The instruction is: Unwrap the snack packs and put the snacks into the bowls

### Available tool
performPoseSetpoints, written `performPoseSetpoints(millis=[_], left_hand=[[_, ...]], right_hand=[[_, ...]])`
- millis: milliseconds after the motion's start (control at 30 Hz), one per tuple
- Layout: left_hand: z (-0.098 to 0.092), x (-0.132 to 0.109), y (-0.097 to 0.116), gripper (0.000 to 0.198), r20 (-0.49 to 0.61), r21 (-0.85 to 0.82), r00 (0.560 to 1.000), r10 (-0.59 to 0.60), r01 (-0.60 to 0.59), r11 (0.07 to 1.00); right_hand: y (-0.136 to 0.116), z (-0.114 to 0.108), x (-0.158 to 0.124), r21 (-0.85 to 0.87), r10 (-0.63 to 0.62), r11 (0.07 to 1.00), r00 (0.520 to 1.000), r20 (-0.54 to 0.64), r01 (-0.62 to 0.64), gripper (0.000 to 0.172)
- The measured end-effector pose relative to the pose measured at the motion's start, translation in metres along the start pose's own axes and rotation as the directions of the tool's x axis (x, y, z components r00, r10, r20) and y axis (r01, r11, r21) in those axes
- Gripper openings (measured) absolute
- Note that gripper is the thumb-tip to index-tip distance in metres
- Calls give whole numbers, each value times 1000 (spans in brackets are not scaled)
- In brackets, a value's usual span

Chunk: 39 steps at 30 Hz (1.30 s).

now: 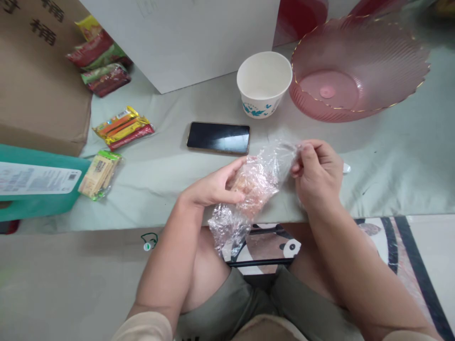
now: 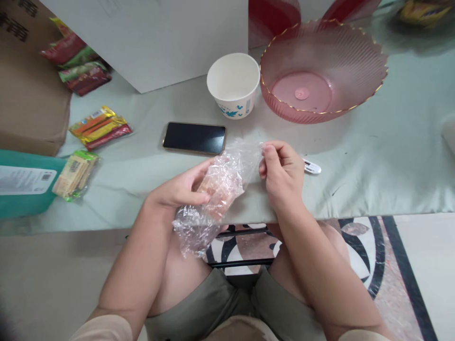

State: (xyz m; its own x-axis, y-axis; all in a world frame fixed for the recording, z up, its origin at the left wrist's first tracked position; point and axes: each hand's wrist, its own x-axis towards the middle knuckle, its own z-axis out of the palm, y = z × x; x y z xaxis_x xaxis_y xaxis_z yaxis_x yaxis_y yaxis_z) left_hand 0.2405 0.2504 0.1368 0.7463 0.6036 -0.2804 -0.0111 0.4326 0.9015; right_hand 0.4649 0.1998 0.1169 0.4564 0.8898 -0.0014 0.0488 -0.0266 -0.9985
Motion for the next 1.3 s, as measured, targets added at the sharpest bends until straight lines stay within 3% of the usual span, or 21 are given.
performPoseSetpoints(millis=[67, 167, 233, 333, 400, 500, 600, 700, 833, 967, 1100, 1200, 1300], left_hand=[[3, -3, 4, 82, 10, -61, 1000, -9, 9, 998], [7, 0, 5, 78, -166, -145, 983, 76, -100, 984], [8, 5, 2, 76, -265, -157, 958, 107, -153, 976], [11, 13, -4, 73, -318, -139, 941, 119, -170, 975], [13, 17, -8, 75, -347, -82, 919, 184, -226, 971], [16, 21, -11, 77, -379, 12, 888, 261, -277, 961], [17, 22, -11, 73, -356, 25, 905, 231, -238, 971], [16, 21, -9, 74, -324, 40, 918, 227, -227, 973], [17, 20, -8, 82, -328, 85, 917, 229, -213, 973], [16, 19, -9, 77, -388, 72, 896, 215, -203, 977], [11, 18, -11, 75, -427, 60, 881, 204, -198, 978], [12, 19, -13, 78, -390, 165, 879, 274, -225, 960], [21, 20, -14, 84, -275, 234, 922, 271, -210, 949]], right_hand=[[5, 2, 3, 57, 1, 998, 999, -53, 2, 28], [7, 5, 1, 97, -150, 981, 975, -163, 167, 20], [5, 6, -3, 89, -227, 966, 964, -140, 241, 18], [0, 7, -11, 43, -245, 969, 959, 145, 241, 20], [-3, 8, -15, 20, -234, 970, 910, 343, 243, 26], [-3, 12, -18, 24, -205, 975, 861, 466, 219, 33], [-1, 15, -18, 35, -161, 986, 879, 448, 163, 22], [-3, 16, -16, 5, -177, 982, 900, 399, 191, 9], [-8, 16, -15, -55, -202, 968, 888, 412, 246, 16], [-9, 15, -15, 4, -116, 992, 895, 430, 127, 23], [-6, 15, -14, 50, -41, 998, 926, 376, 23, 26], [-8, 16, -14, 83, -97, 994, 929, 357, 71, 22], [-11, 19, -15, 48, -120, 993, 917, 381, 110, 19]])
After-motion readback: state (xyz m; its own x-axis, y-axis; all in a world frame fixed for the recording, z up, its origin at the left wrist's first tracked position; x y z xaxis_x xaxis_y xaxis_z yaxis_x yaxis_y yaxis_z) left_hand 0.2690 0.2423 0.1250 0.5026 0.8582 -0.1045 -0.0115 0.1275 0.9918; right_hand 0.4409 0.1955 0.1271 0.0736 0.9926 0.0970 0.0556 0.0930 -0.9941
